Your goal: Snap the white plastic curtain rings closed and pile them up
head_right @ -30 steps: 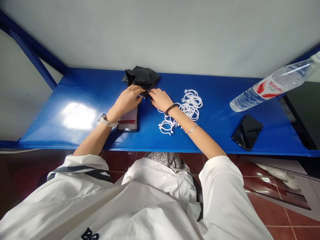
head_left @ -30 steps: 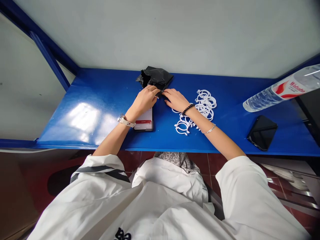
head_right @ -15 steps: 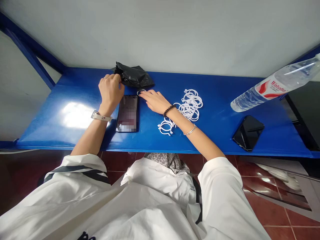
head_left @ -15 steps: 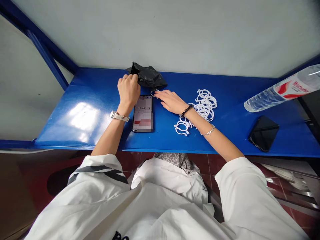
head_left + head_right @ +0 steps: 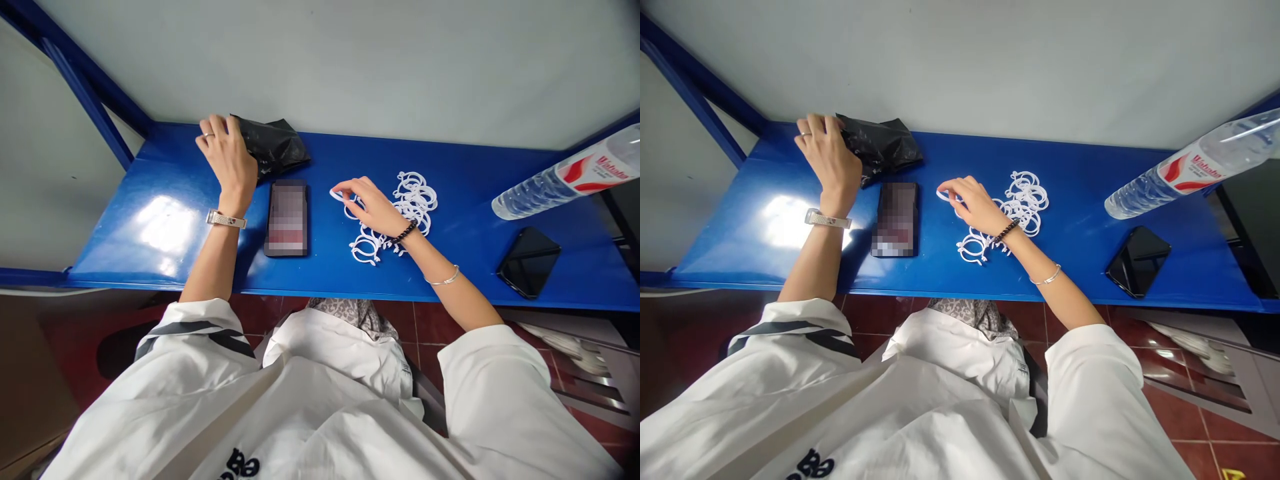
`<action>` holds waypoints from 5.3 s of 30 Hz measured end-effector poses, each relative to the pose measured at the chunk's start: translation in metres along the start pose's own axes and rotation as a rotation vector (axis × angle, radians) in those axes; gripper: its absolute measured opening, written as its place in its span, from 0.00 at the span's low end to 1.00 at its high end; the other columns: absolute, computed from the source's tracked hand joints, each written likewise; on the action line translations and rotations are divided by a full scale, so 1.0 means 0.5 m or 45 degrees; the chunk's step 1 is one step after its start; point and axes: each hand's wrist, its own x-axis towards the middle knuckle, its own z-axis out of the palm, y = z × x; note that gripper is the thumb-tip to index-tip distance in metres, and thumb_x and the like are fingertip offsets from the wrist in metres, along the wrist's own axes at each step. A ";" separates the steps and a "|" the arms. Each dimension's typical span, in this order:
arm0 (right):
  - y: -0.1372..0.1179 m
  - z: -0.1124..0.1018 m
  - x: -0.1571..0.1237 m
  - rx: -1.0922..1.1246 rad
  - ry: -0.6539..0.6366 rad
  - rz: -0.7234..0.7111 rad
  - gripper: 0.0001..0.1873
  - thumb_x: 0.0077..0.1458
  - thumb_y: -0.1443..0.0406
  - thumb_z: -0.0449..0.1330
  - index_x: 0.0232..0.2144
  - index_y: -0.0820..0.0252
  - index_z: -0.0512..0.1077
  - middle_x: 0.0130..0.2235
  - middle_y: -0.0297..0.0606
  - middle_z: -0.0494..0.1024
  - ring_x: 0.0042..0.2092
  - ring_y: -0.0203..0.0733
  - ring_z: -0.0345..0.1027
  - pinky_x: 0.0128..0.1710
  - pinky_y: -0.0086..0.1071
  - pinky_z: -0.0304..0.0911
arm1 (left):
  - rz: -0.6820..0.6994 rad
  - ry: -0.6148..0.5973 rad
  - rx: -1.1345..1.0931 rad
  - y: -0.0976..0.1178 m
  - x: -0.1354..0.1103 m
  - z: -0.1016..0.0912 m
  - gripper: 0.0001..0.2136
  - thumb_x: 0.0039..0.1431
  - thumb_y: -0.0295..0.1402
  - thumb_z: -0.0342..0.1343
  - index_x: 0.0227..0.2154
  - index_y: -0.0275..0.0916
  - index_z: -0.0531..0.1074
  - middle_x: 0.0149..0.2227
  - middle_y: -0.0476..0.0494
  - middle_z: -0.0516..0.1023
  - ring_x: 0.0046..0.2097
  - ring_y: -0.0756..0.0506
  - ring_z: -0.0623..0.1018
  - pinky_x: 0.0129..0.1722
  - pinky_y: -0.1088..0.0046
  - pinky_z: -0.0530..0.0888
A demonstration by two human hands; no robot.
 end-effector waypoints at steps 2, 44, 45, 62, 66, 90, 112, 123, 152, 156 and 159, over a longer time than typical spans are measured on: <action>-0.002 -0.014 -0.024 0.149 0.079 0.004 0.14 0.69 0.64 0.50 0.55 0.55 0.66 0.43 0.41 0.75 0.45 0.47 0.70 0.48 0.43 0.69 | 0.231 -0.090 -0.153 0.037 -0.018 -0.006 0.03 0.68 0.33 0.52 0.40 0.41 0.69 0.48 0.41 0.75 0.56 0.40 0.66 0.55 0.52 0.58; -0.037 0.025 -0.069 -0.018 0.381 0.245 0.14 0.69 0.59 0.53 0.40 0.57 0.77 0.36 0.42 0.79 0.37 0.46 0.72 0.40 0.38 0.67 | 0.519 -0.824 -0.458 0.215 -0.202 -0.030 0.07 0.66 0.31 0.52 0.31 0.38 0.71 0.28 0.45 0.77 0.30 0.48 0.75 0.31 0.72 0.67; -0.037 0.026 -0.069 -0.054 0.377 0.236 0.15 0.70 0.58 0.52 0.39 0.58 0.76 0.36 0.42 0.78 0.37 0.46 0.72 0.40 0.38 0.66 | 0.486 -0.844 -0.523 0.216 -0.200 -0.029 0.07 0.66 0.32 0.53 0.31 0.38 0.71 0.28 0.46 0.77 0.29 0.48 0.74 0.31 0.72 0.67; -0.051 -0.023 -0.061 1.274 -0.148 0.291 0.23 0.59 0.46 0.65 0.30 0.59 0.69 0.24 0.27 0.63 0.22 0.27 0.50 0.18 0.24 0.46 | -0.060 -1.590 -1.341 0.226 -0.154 -0.072 0.27 0.54 0.60 0.62 0.25 0.38 0.69 0.20 0.53 0.60 0.21 0.54 0.58 0.21 0.73 0.54; -0.053 -0.012 -0.058 1.376 -0.109 0.345 0.26 0.54 0.44 0.68 0.28 0.59 0.68 0.26 0.28 0.65 0.24 0.28 0.52 0.20 0.23 0.50 | -0.012 -1.556 -1.335 0.222 -0.157 -0.069 0.27 0.55 0.60 0.61 0.24 0.39 0.68 0.20 0.52 0.59 0.22 0.53 0.60 0.22 0.73 0.56; -0.034 -0.033 -0.060 1.046 0.082 0.429 0.18 0.60 0.50 0.64 0.35 0.59 0.74 0.35 0.36 0.76 0.32 0.34 0.64 0.32 0.29 0.65 | 0.205 -1.340 -1.147 0.208 -0.151 -0.052 0.22 0.62 0.55 0.57 0.29 0.38 0.71 0.25 0.47 0.73 0.28 0.51 0.73 0.29 0.74 0.70; -0.092 -0.019 -0.090 -0.512 -0.281 -0.337 0.17 0.59 0.57 0.64 0.46 0.62 0.73 0.51 0.51 0.74 0.53 0.58 0.64 0.52 0.50 0.60 | 0.638 -1.130 0.234 0.200 -0.144 -0.047 0.14 0.68 0.32 0.47 0.40 0.34 0.78 0.41 0.33 0.82 0.41 0.37 0.81 0.39 0.65 0.71; -0.044 0.034 -0.082 -0.745 -0.190 -0.208 0.15 0.64 0.69 0.52 0.51 0.63 0.73 0.56 0.53 0.74 0.57 0.58 0.63 0.54 0.50 0.56 | 0.636 -1.078 0.183 0.191 -0.145 -0.038 0.14 0.69 0.33 0.47 0.38 0.34 0.78 0.38 0.34 0.81 0.40 0.38 0.80 0.39 0.66 0.71; -0.053 -0.036 -0.074 0.009 0.055 0.108 0.11 0.67 0.60 0.52 0.40 0.58 0.73 0.36 0.40 0.80 0.39 0.47 0.72 0.44 0.41 0.64 | 0.164 -1.444 -0.909 0.207 -0.139 -0.064 0.13 0.65 0.43 0.57 0.36 0.36 0.73 0.26 0.46 0.75 0.27 0.52 0.73 0.27 0.77 0.71; -0.069 -0.036 -0.074 0.116 0.066 0.136 0.14 0.68 0.57 0.51 0.37 0.56 0.72 0.34 0.37 0.80 0.37 0.43 0.73 0.41 0.38 0.66 | 0.228 -1.382 -0.813 0.208 -0.141 -0.066 0.17 0.69 0.47 0.52 0.40 0.37 0.73 0.32 0.43 0.79 0.30 0.50 0.75 0.31 0.74 0.74; -0.073 -0.034 -0.074 0.076 0.152 0.173 0.17 0.69 0.53 0.50 0.37 0.56 0.72 0.33 0.37 0.79 0.36 0.43 0.73 0.40 0.37 0.67 | 0.261 -1.322 -0.796 0.207 -0.144 -0.064 0.20 0.70 0.50 0.49 0.42 0.36 0.74 0.35 0.42 0.80 0.32 0.49 0.77 0.33 0.74 0.74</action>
